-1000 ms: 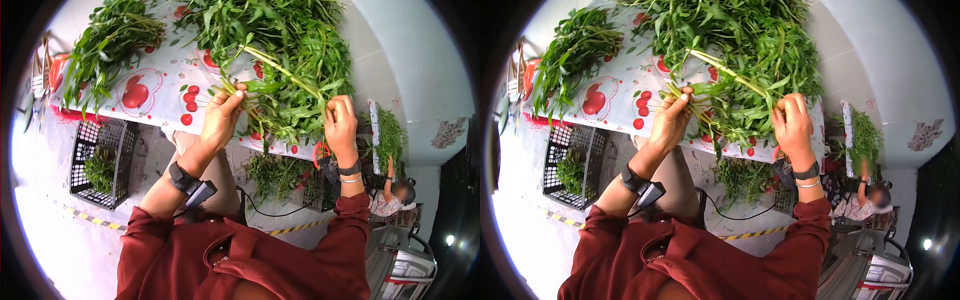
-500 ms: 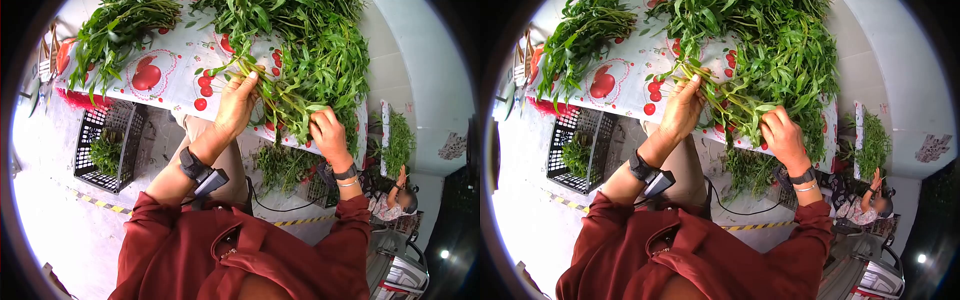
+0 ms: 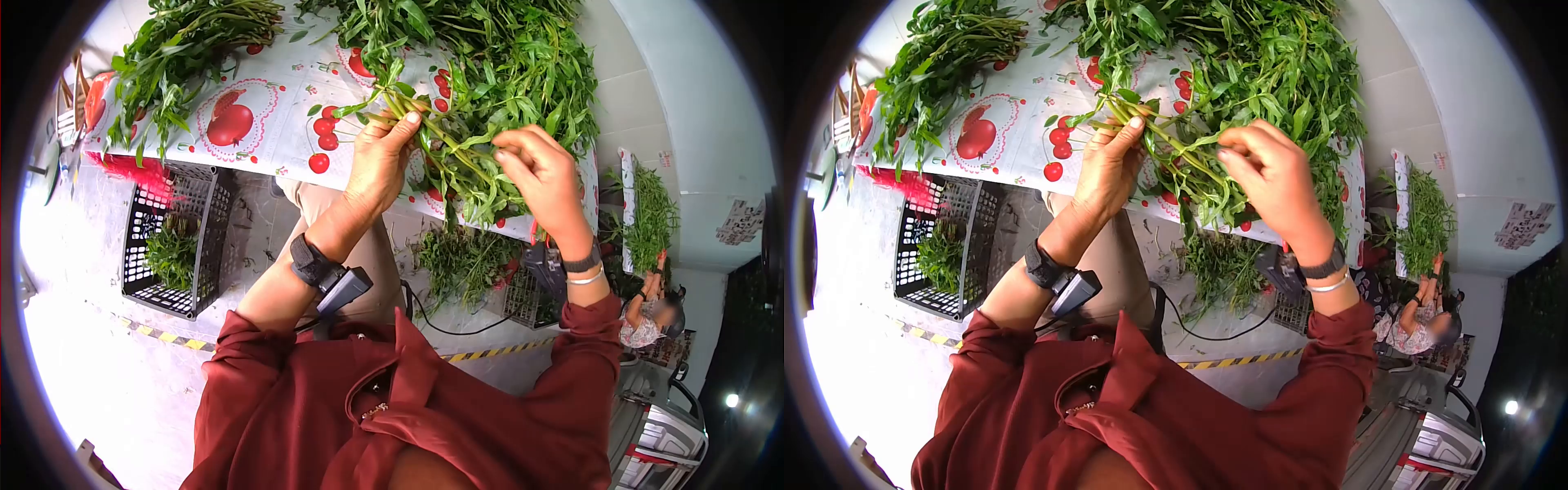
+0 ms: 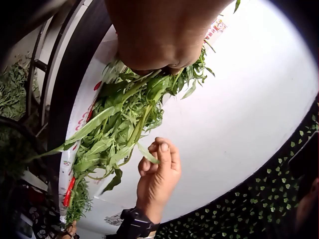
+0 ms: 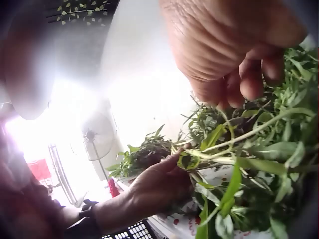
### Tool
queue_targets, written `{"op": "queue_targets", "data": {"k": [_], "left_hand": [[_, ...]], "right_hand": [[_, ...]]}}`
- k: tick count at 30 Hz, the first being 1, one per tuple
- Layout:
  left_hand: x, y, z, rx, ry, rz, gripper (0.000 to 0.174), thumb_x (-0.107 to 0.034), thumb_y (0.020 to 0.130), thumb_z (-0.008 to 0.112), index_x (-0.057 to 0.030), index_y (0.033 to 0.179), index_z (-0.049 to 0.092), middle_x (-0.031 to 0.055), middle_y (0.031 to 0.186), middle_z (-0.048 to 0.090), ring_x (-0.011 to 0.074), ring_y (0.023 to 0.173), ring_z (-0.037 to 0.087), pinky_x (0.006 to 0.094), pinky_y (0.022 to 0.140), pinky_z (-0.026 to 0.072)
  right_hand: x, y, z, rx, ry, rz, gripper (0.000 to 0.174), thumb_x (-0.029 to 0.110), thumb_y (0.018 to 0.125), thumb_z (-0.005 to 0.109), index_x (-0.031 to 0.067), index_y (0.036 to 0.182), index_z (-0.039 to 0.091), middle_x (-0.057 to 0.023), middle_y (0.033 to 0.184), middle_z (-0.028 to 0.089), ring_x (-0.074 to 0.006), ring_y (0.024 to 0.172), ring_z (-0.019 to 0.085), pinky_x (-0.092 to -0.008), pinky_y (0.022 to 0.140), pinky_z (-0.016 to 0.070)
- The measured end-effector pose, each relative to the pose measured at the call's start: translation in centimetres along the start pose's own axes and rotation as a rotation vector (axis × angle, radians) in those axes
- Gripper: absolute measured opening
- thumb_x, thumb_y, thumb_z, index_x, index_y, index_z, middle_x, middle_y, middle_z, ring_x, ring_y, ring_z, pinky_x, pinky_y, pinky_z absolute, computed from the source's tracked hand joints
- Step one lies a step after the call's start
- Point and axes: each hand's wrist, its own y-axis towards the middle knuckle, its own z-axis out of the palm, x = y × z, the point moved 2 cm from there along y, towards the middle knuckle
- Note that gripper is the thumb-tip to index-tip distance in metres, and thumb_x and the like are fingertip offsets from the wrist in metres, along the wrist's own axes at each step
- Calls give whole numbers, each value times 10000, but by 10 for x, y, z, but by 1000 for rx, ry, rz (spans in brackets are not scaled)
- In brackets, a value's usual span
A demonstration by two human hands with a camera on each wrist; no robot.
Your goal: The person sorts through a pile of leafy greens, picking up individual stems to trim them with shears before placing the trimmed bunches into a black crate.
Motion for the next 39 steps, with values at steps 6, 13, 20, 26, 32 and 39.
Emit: {"op": "queue_targets", "data": {"k": [6, 13, 20, 26, 32, 39], "left_hand": [[-1, 1, 0, 10, -32, 2, 193, -103, 867, 574, -32, 1046, 585, 15, 973, 602, 89, 892, 539, 236, 790, 428], [-1, 1, -2, -32, -26, -21, 188, -102, 860, 585, -36, 1036, 582, 8, 960, 600, 82, 876, 540, 232, 777, 425], [-4, -1, 3, -18, -72, -6, 179, -109, 866, 573, -29, 1025, 590, -20, 878, 559, 62, 758, 463, 208, 721, 389], [-3, -1, 6, 3, -41, -12, 195, -138, 865, 581, -18, 1018, 596, -51, 800, 496, 50, 689, 391, 198, 695, 364], [-6, -4, 5, 3, -16, -24, 201, -149, 874, 572, -35, 1037, 595, -53, 790, 476, 54, 706, 395, 204, 714, 365], [-5, -2, 2, 27, -5, -28, 206, -139, 875, 569, -28, 1047, 592, -54, 818, 507, 47, 713, 394, 200, 719, 361]], "right_hand": [[-1, 30, 35, 119, -168, -115, 141, 79, 758, 636, 10, 876, 602, -82, 776, 543, -178, 606, 531, -281, 561, 424], [5, 30, 32, 94, -159, -155, 42, 17, 772, 591, -16, 796, 582, -69, 686, 515, -148, 572, 484, -265, 529, 386], [16, -4, 1, -117, -71, -72, 63, 27, 786, 581, -12, 775, 533, -100, 673, 503, -213, 570, 469, -287, 542, 394], [-4, -54, -8, 346, -145, 83, 263, 75, 813, 588, -4, 621, 427, -11, 637, 382, -91, 526, 350, -274, 480, 303], [-1, -58, -10, 93, -7, 260, 157, -55, 724, 623, 8, 803, 503, 1, 729, 400, -43, 536, 364, -210, 470, 327], [0, -48, 3, 73, -145, 322, 379, 60, 723, 677, 38, 1078, 547, -35, 776, 464, -111, 568, 458, -252, 524, 416]]}}
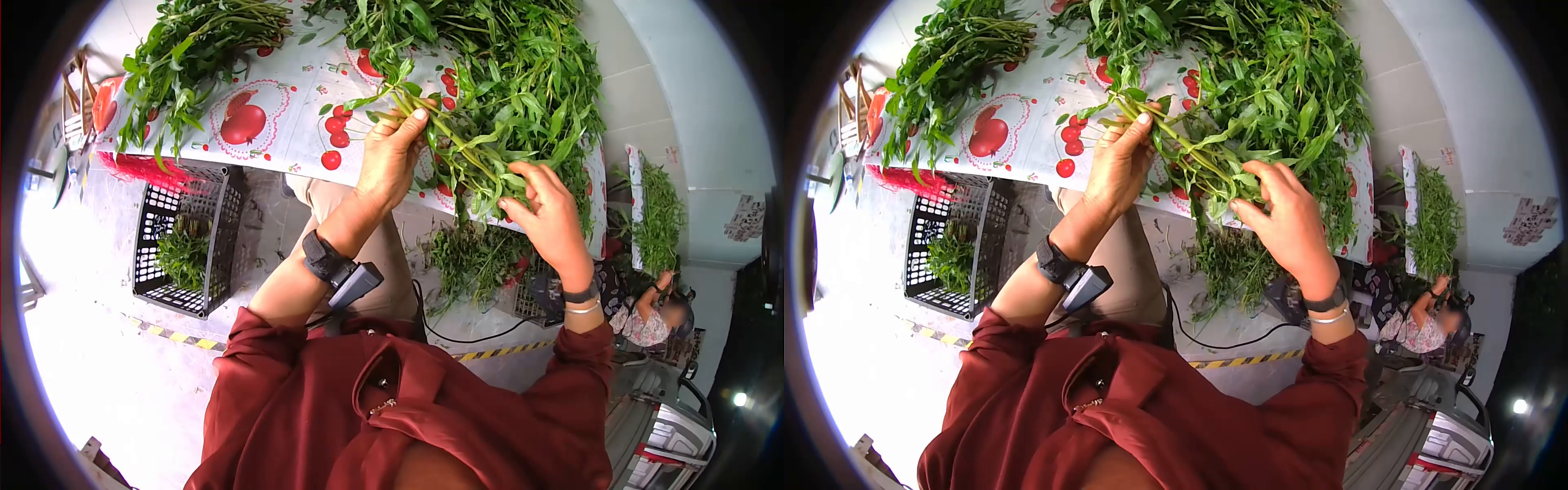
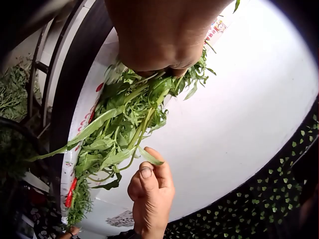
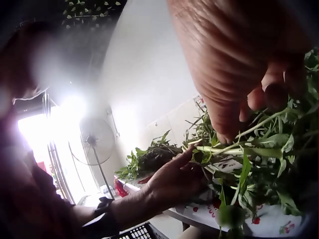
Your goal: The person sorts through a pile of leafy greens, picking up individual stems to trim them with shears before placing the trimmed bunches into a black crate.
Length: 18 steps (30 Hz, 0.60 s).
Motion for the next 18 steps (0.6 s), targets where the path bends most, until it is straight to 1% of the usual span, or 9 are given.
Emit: {"op": "queue_targets", "data": {"k": [2, 3, 4, 6, 10, 12, 14, 15, 18], "left_hand": [[1, 0, -1, 17, -8, -2, 204, -136, 873, 571, -28, 1044, 593, -52, 827, 516, 46, 712, 397, 199, 719, 361], [0, 0, -1, 16, -12, 0, 202, -134, 872, 572, -26, 1042, 593, -51, 831, 522, 45, 710, 402, 197, 716, 361], [0, -1, -1, 13, -16, 2, 200, -131, 871, 573, -25, 1039, 592, -50, 836, 527, 45, 709, 407, 194, 713, 361], [-1, 0, 0, 6, -14, 5, 198, -129, 871, 572, -22, 1037, 592, -47, 837, 531, 45, 708, 413, 194, 707, 363], [-2, -1, 4, -4, 3, 18, 197, -128, 878, 561, -24, 1042, 597, -22, 894, 582, 41, 712, 435, 192, 666, 367], [-2, -2, 4, 1, -6, -4, 206, -123, 874, 564, -11, 1045, 587, -33, 848, 544, 46, 719, 429, 203, 687, 370], [-2, -1, 4, 4, 2, -26, 220, -125, 877, 559, -5, 1059, 583, -35, 829, 532, 49, 713, 424, 202, 689, 371], [-2, -1, 3, 5, -10, -19, 219, -117, 888, 541, -18, 1080, 573, 3, 930, 579, 57, 753, 476, 211, 731, 412], [-3, -3, 3, 29, -13, -17, 224, -116, 890, 539, -18, 1089, 565, -4, 895, 567, 62, 753, 480, 216, 757, 423]], "right_hand": [[-1, 5, 10, -97, -152, -178, 387, 148, 723, 692, 43, 1066, 546, -86, 864, 547, -231, 633, 546, -329, 586, 456], [-4, 8, 13, -98, -216, -171, 426, 195, 723, 695, 52, 1088, 529, -114, 966, 577, -316, 736, 583, -376, 632, 469], [-6, 10, 17, -98, -217, -172, 426, 195, 723, 695, 52, 1088, 529, -114, 966, 577, -316, 736, 583, -376, 632, 469], [-7, 14, 23, -164, -295, -215, 469, 158, 700, 715, 47, 1112, 518, -102, 929, 569, -233, 688, 544, -331, 624, 466], [-9, 23, 28, -223, -305, -246, 474, 177, 717, 706, 58, 1128, 501, -130, 940, 604, -274, 716, 596, -341, 624, 473], [-12, 26, 28, -208, -321, -232, 389, 168, 731, 691, 48, 1066, 534, -134, 897, 621, -287, 713, 612, -338, 614, 475], [-18, 29, 27, -198, -268, -234, 274, 180, 738, 664, 62, 963, 562, -113, 850, 622, -312, 729, 608, -385, 611, 481], [-15, 30, 22, -241, -265, -209, 182, 169, 748, 646, 61, 875, 573, -109, 811, 621, -309, 701, 607, -373, 595, 476], [-21, 32, -2, -315, -222, -103, 165, 174, 757, 644, 64, 853, 566, -108, 745, 597, -289, 636, 587, -354, 566, 462]]}}
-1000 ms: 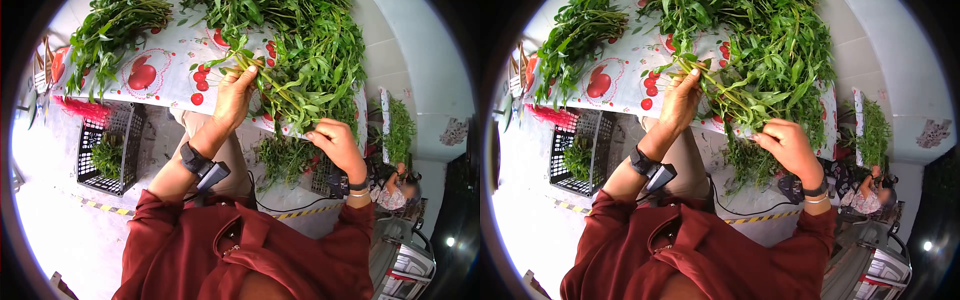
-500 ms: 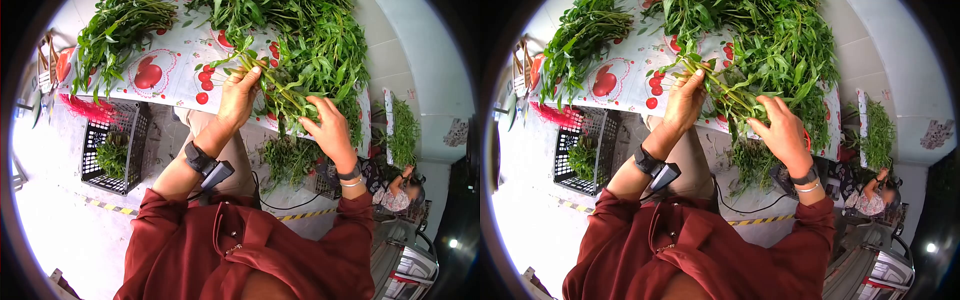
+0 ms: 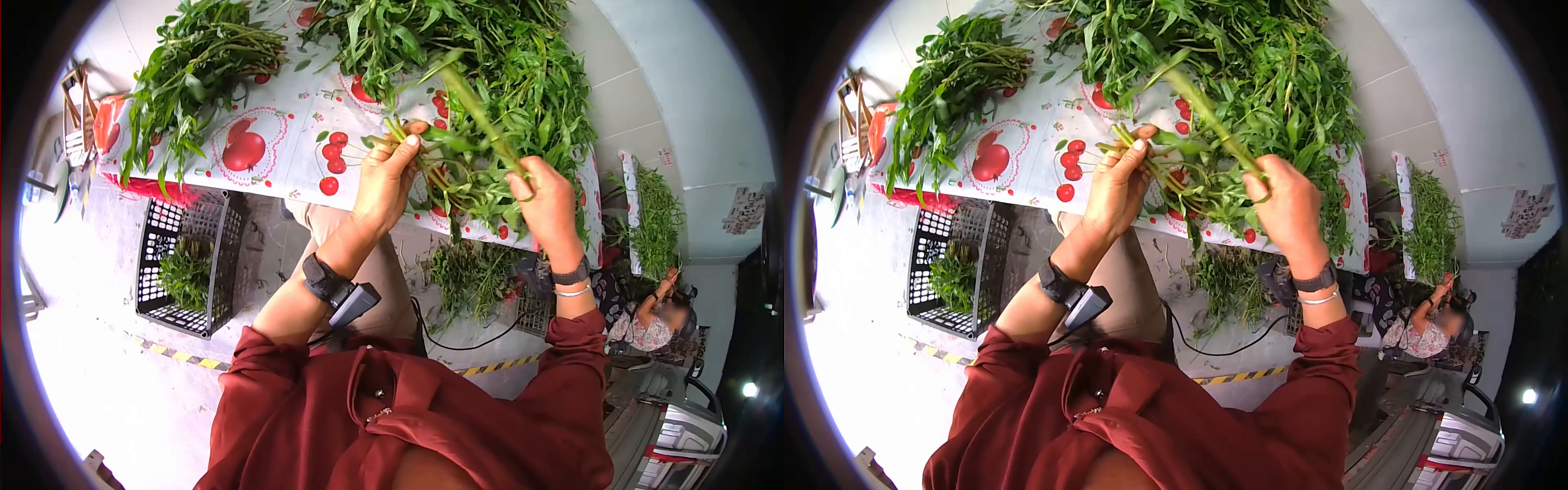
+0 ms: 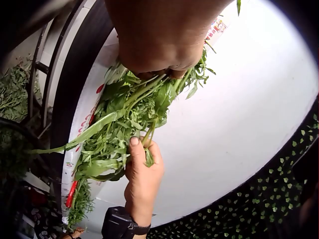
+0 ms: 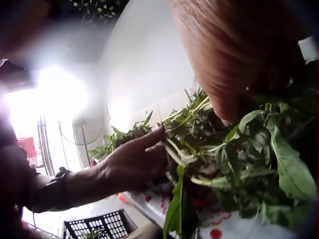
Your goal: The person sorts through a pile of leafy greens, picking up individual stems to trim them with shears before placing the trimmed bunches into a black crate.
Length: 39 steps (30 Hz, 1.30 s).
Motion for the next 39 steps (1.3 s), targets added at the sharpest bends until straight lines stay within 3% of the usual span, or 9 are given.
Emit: {"op": "queue_targets", "data": {"k": [2, 4, 11, 17, 22, 26, 30, 34, 39], "left_hand": [[2, 1, -2, 1, -7, 4, 217, -127, 886, 549, -21, 1074, 576, -27, 841, 542, 50, 718, 458, 198, 709, 408], [4, 2, -6, -24, 12, -16, 208, -143, 882, 562, -34, 1056, 590, -47, 803, 520, 34, 674, 417, 179, 649, 371], [4, 2, -6, -8, 19, -28, 212, -149, 887, 550, -29, 1058, 586, -46, 809, 509, 38, 673, 410, 183, 652, 357], [5, 4, -9, 25, -9, -33, 276, -140, 911, 508, -20, 1159, 517, -26, 850, 529, 47, 736, 465, 195, 729, 423], [-3, -3, 5, 8, -57, -34, 227, -141, 902, 527, -30, 1099, 552, -40, 841, 519, 34, 708, 425, 182, 666, 382], [5, 4, -8, -56, 11, -21, 184, -155, 868, 577, -46, 1016, 592, -64, 782, 485, 43, 680, 387, 177, 644, 342], [4, 4, -2, -111, 23, -19, 173, -134, 869, 570, -46, 1017, 588, -31, 814, 528, 67, 719, 464, 213, 707, 414], [4, 5, -5, -80, 5, -15, 174, -134, 873, 566, -42, 1020, 578, -16, 835, 536, 79, 758, 501, 227, 728, 446], [2, 5, -8, -83, -21, -2, 190, -133, 881, 554, -46, 1049, 564, 8, 926, 567, 103, 827, 532, 246, 757, 448]], "right_hand": [[-6, 5, -18, -75, -67, 2, 140, 158, 767, 636, 69, 847, 564, -111, 723, 582, -294, 616, 573, -362, 546, 443], [-13, 7, -30, -195, -138, -52, 128, 105, 781, 631, 21, 844, 557, -97, 615, 482, -153, 495, 430, -298, 476, 365], [-15, 5, -18, -189, -247, -190, 133, 165, 773, 632, 88, 838, 545, -86, 782, 595, -303, 637, 579, -383, 547, 461], [11, 2, 20, -39, -118, -353, 135, 125, 761, 635, 87, 844, 535, -77, 752, 536, -292, 638, 574, -367, 535, 462], [13, 6, 36, 37, -59, -398, 149, 126, 758, 637, 82, 834, 517, -90, 751, 509, -308, 660, 566, -386, 542, 457], [0, 1, 41, 81, 221, -297, 314, 141, 753, 661, 81, 1041, 553, -113, 827, 551, -277, 664, 558, -341, 592, 465], [-14, -13, 8, 4, 544, -22, 413, 46, 772, 650, 74, 1164, 524, 4, 697, 499, -58, 581, 455, -207, 528, 399], [-41, -39, -25, -257, 679, 153, 282, 18, 824, 584, 31, 1101, 532, 33, 709, 507, -29, 597, 462, -180, 531, 389], [-89, -79, -16, -95, 517, 349, 96, 19, 824, 574, 0, 915, 600, 9, 726, 524, -47, 626, 481, -195, 552, 392]]}}
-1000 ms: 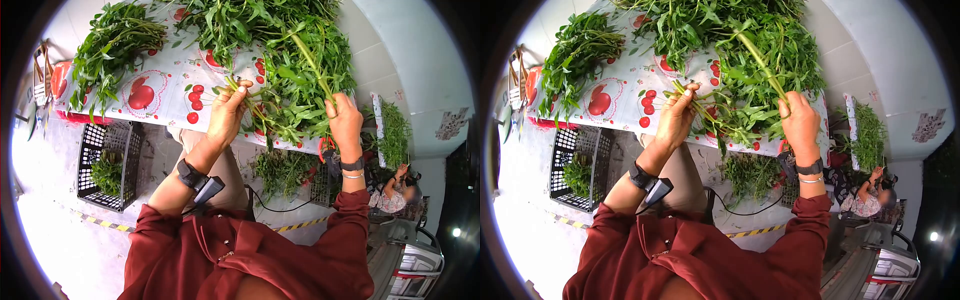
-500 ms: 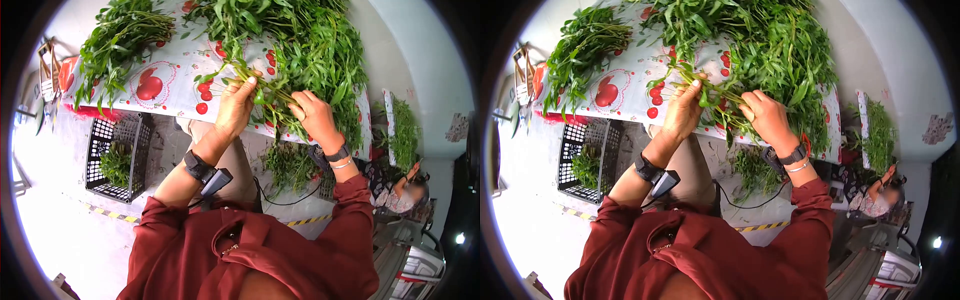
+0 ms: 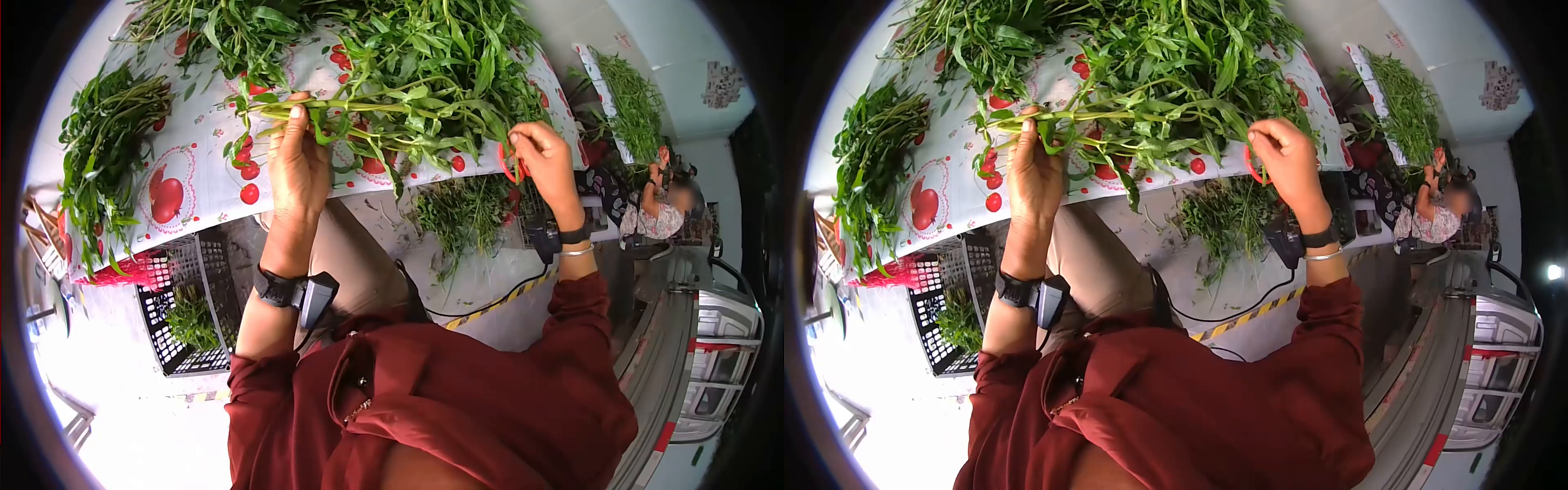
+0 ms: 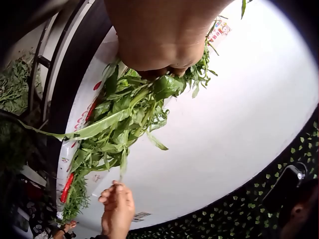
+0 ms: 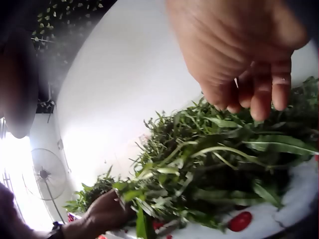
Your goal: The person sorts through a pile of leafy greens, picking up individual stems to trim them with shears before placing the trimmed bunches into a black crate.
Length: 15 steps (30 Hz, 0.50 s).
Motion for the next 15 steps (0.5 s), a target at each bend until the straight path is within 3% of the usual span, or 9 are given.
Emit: {"op": "queue_targets", "data": {"k": [3, 4, 7, 8, 10, 15], "left_hand": [[-1, 1, -2, 51, -51, 8, 203, -134, 886, 543, -47, 1069, 551, 15, 949, 570, 117, 850, 531, 260, 768, 443], [-1, 2, -5, 70, -46, 12, 209, -137, 891, 535, -43, 1077, 545, 22, 970, 568, 122, 878, 527, 271, 778, 435], [1, 4, -8, 69, -15, -11, 203, -135, 890, 535, -46, 1072, 548, 26, 978, 566, 120, 891, 521, 268, 775, 430], [1, 4, -8, 69, -13, -6, 203, -135, 890, 535, -46, 1072, 548, 26, 978, 566, 120, 891, 521, 268, 775, 430], [1, 3, -2, 59, 10, 14, 198, -136, 886, 542, -48, 1062, 553, 30, 964, 567, 129, 878, 523, 273, 769, 428], [4, 0, 1, 98, 103, 70, 199, -183, 870, 570, -62, 1028, 575, -9, 967, 566, 107, 890, 506, 264, 784, 397]], "right_hand": [[-18, -11, -2, -59, -180, -54, 86, 39, 797, 601, -30, 848, 602, -40, 755, 545, -91, 653, 517, -235, 572, 410], [-28, -11, -5, -67, -272, -81, 119, 54, 813, 598, -40, 886, 583, -46, 786, 554, -93, 676, 533, -251, 615, 445], [-59, -13, -12, -101, -438, -1, 165, 84, 800, 621, -38, 900, 573, -66, 799, 580, -111, 697, 554, -263, 625, 449], [-66, -14, -13, -101, -435, -5, 165, 84, 800, 621, -38, 900, 573, -66, 799, 580, -111, 697, 554, -263, 625, 449], [-76, -14, -13, -1, -414, 89, 243, 127, 748, 656, -8, 929, 567, -113, 802, 605, -213, 705, 591, -310, 638, 455], [-72, -11, -9, 63, -364, 68, 305, 117, 728, 656, 5, 995, 563, -104, 763, 612, -201, 672, 591, -307, 624, 459]]}}
